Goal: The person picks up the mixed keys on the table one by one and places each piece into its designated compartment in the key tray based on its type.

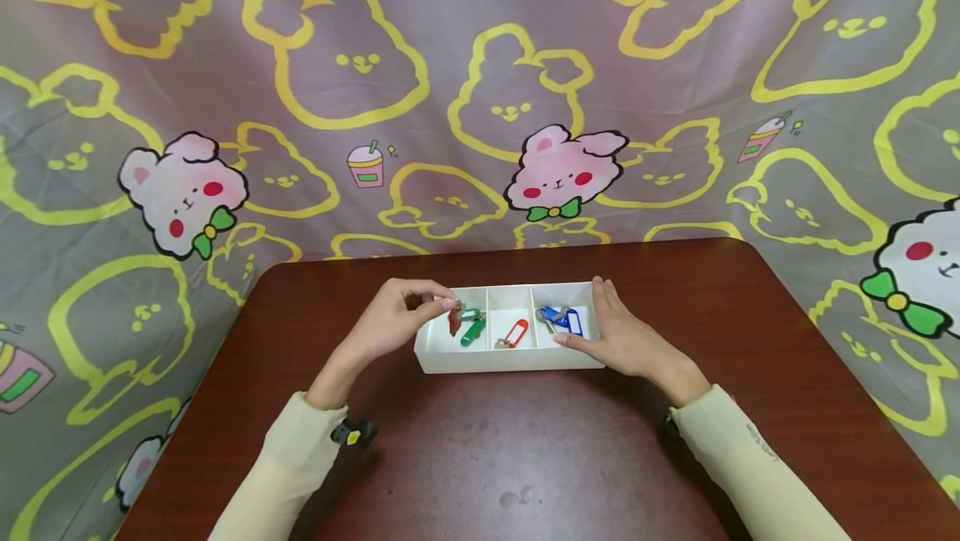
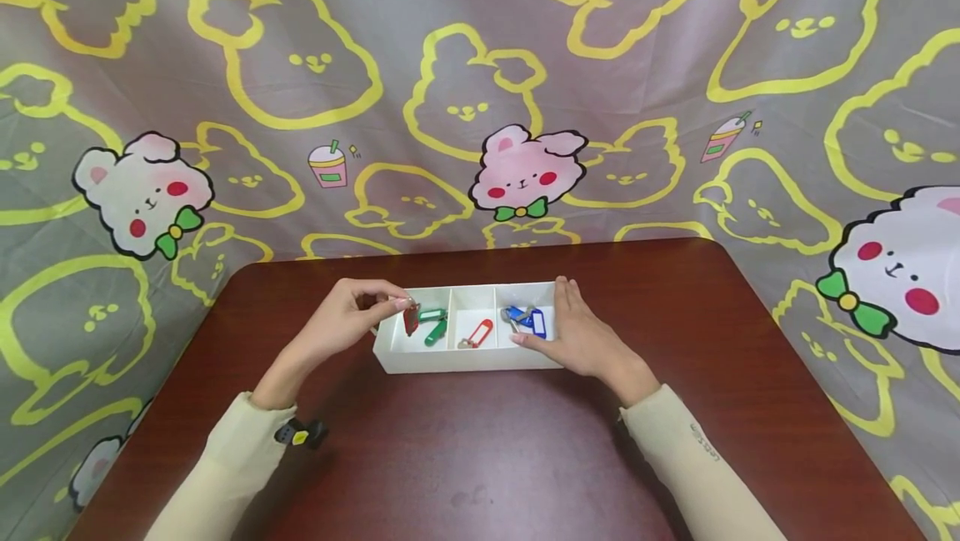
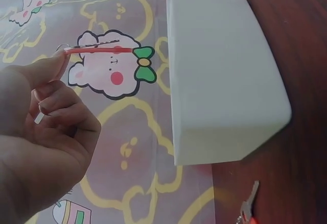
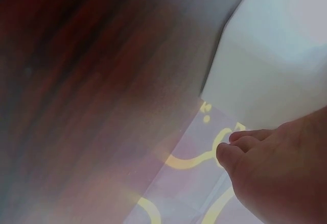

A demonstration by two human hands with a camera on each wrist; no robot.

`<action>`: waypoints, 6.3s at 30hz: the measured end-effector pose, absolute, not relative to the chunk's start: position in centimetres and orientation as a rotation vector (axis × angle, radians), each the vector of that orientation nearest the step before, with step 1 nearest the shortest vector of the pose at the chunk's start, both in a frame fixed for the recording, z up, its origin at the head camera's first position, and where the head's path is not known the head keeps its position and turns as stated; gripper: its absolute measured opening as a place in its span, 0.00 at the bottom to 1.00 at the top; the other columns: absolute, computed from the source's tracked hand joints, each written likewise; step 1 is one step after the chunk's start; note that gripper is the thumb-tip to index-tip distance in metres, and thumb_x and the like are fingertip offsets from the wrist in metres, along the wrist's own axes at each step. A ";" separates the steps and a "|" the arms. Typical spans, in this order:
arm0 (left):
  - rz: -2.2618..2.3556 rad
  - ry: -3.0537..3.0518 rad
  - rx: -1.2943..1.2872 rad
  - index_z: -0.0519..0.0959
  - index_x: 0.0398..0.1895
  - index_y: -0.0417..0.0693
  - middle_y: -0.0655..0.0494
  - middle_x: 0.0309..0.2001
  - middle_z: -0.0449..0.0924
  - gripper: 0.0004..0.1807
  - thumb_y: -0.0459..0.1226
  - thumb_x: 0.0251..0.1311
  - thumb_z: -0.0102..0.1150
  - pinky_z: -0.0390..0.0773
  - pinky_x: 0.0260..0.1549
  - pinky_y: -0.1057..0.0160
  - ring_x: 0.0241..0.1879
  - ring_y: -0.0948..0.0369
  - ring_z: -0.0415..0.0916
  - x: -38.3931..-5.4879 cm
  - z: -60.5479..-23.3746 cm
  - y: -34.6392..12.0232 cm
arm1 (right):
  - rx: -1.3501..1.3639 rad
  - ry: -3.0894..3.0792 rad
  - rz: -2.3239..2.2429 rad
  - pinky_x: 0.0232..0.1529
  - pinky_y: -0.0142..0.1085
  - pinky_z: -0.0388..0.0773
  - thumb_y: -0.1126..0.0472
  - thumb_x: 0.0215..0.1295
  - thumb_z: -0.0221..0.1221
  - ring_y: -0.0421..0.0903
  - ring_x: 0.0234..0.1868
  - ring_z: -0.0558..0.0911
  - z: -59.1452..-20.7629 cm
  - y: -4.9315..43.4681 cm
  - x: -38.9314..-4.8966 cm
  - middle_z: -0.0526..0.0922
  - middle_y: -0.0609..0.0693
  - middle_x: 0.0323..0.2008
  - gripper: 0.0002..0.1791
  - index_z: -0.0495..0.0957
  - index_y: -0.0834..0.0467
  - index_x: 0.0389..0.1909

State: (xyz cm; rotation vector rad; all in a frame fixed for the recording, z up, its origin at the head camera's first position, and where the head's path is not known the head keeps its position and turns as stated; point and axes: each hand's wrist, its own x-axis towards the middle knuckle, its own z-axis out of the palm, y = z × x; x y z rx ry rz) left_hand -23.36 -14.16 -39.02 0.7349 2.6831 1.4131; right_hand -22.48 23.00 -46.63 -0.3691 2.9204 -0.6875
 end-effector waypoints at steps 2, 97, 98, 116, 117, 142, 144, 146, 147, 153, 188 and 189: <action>1.430 2.676 0.721 0.91 0.41 0.57 0.59 0.23 0.76 0.05 0.44 0.69 0.69 0.62 0.21 0.68 0.23 0.63 0.64 -23.5 -38.9 -13.9 | -0.370 2.922 -0.687 0.82 0.62 0.55 0.19 0.63 0.54 0.68 0.86 0.41 -46.7 23.0 -22.5 0.36 0.69 0.85 0.73 0.35 0.70 0.83; 1.209 2.451 0.715 0.92 0.44 0.56 0.58 0.41 0.90 0.10 0.46 0.73 0.65 0.69 0.33 0.63 0.33 0.61 0.69 -33.2 -38.8 -5.1 | -0.369 2.976 -0.589 0.82 0.62 0.54 0.19 0.63 0.54 0.68 0.86 0.42 -46.6 22.9 -22.4 0.38 0.70 0.85 0.72 0.36 0.71 0.83; 1.209 2.450 0.708 0.92 0.44 0.56 0.57 0.40 0.90 0.10 0.46 0.72 0.65 0.68 0.32 0.64 0.32 0.61 0.68 -33.2 -38.8 -5.1 | -0.371 2.977 -0.591 0.82 0.62 0.54 0.19 0.63 0.54 0.68 0.86 0.42 -46.6 22.9 -22.3 0.39 0.70 0.85 0.72 0.36 0.71 0.83; 1.100 2.439 0.681 0.92 0.45 0.56 0.57 0.50 0.90 0.09 0.45 0.72 0.65 0.75 0.43 0.62 0.39 0.62 0.72 -33.8 -38.7 -3.9 | -0.375 2.975 -0.596 0.83 0.61 0.52 0.19 0.64 0.53 0.68 0.86 0.42 -46.6 23.0 -22.4 0.39 0.70 0.85 0.72 0.36 0.72 0.83; 1.095 2.439 0.674 0.92 0.45 0.56 0.58 0.50 0.90 0.09 0.45 0.72 0.66 0.76 0.44 0.62 0.40 0.63 0.73 -33.8 -38.7 -3.8 | -0.375 2.974 -0.597 0.83 0.61 0.52 0.19 0.64 0.53 0.68 0.86 0.42 -46.6 23.0 -22.4 0.39 0.70 0.85 0.72 0.36 0.72 0.83; 0.969 2.412 0.678 0.93 0.42 0.48 0.44 0.43 0.91 0.12 0.38 0.72 0.60 0.66 0.30 0.67 0.22 0.65 0.57 -34.0 -40.0 -4.5 | -0.370 2.968 -0.622 0.82 0.62 0.54 0.19 0.63 0.54 0.68 0.86 0.42 -46.9 23.0 -22.4 0.40 0.70 0.84 0.73 0.36 0.72 0.83; 0.976 2.407 0.676 0.93 0.43 0.48 0.42 0.43 0.91 0.12 0.38 0.73 0.59 0.66 0.31 0.66 0.21 0.65 0.57 -33.9 -40.0 -4.6 | -0.374 2.970 -0.628 0.82 0.61 0.53 0.20 0.63 0.55 0.68 0.86 0.42 -46.9 23.0 -22.4 0.40 0.70 0.85 0.73 0.36 0.72 0.83; 0.981 2.407 0.678 0.92 0.44 0.47 0.38 0.44 0.89 0.13 0.38 0.74 0.58 0.66 0.31 0.66 0.21 0.65 0.56 -33.8 -39.9 -4.7 | -0.380 2.974 -0.634 0.83 0.61 0.53 0.20 0.63 0.55 0.68 0.86 0.42 -46.9 23.1 -22.5 0.40 0.70 0.84 0.72 0.37 0.72 0.83; 0.986 2.409 0.678 0.92 0.45 0.47 0.36 0.44 0.88 0.13 0.38 0.74 0.58 0.66 0.31 0.66 0.21 0.65 0.57 -33.8 -39.8 -4.8 | -0.382 2.976 -0.634 0.83 0.61 0.53 0.20 0.63 0.56 0.68 0.86 0.42 -46.9 23.1 -22.5 0.40 0.70 0.84 0.72 0.37 0.72 0.83; 1.021 2.428 0.672 0.91 0.48 0.49 0.47 0.48 0.90 0.12 0.40 0.74 0.60 0.71 0.35 0.66 0.32 0.63 0.70 -33.5 -39.6 -5.5 | -0.381 2.975 -0.639 0.83 0.61 0.53 0.20 0.63 0.56 0.68 0.86 0.42 -46.8 23.0 -22.5 0.40 0.70 0.84 0.72 0.36 0.73 0.82; 1.091 2.518 0.668 0.86 0.55 0.46 0.47 0.39 0.83 0.14 0.41 0.75 0.58 0.72 0.34 0.64 0.33 0.61 0.72 -29.0 -40.6 -10.9 | -0.394 2.964 -0.636 0.82 0.61 0.54 0.21 0.64 0.57 0.68 0.86 0.41 -46.5 22.9 -22.3 0.38 0.70 0.85 0.72 0.36 0.72 0.83; 1.098 2.526 0.659 0.87 0.55 0.46 0.47 0.38 0.82 0.14 0.41 0.74 0.58 0.71 0.34 0.64 0.33 0.61 0.71 -28.8 -40.5 -11.1 | -0.394 2.964 -0.635 0.82 0.61 0.54 0.21 0.64 0.57 0.68 0.86 0.41 -46.5 22.9 -22.3 0.39 0.70 0.85 0.72 0.36 0.72 0.82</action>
